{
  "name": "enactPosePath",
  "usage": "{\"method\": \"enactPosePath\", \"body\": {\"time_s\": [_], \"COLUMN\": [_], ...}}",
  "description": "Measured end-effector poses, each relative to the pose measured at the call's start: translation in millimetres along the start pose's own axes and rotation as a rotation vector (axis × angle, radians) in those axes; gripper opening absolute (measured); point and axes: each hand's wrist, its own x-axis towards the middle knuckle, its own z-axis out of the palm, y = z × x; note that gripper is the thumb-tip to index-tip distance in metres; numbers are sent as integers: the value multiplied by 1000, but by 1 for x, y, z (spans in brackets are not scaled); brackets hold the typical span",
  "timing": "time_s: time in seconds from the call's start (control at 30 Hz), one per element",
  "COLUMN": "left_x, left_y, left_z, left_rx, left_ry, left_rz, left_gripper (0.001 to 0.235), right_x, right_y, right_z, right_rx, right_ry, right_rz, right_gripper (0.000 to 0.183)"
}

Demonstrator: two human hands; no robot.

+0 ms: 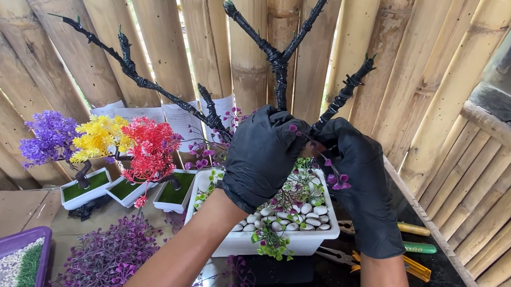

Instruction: The person arranges purple artificial flowers onto a black bonsai tree in a white rectangular pot. They pick up small flower clusters from a pile on the table and attach them to the branches, adjusting the placement by hand throughout the process.

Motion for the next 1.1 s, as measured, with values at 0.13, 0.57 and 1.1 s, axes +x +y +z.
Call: {"method": "enactPosePath", "body": {"time_s": [0.13,0.57,1.1], "left_x": [6,-16,-39], "left_y": [-6,-22,-71], "left_z": [-20,21,27], "left_rx": [-221,-122,-16], "left_ry": [-304,-435,-466], "left_rz": [-111,-362,10], "left_gripper": [33,50,57], "right_x": [2,3,8], "right_y": [-41,13,-11], "right_z": [-20,0,-12], "right_rx": [222,252,512], "right_ry": [-59,-29,-169], "right_rz": [24,93,392], "right_gripper": [21,24,17]}}
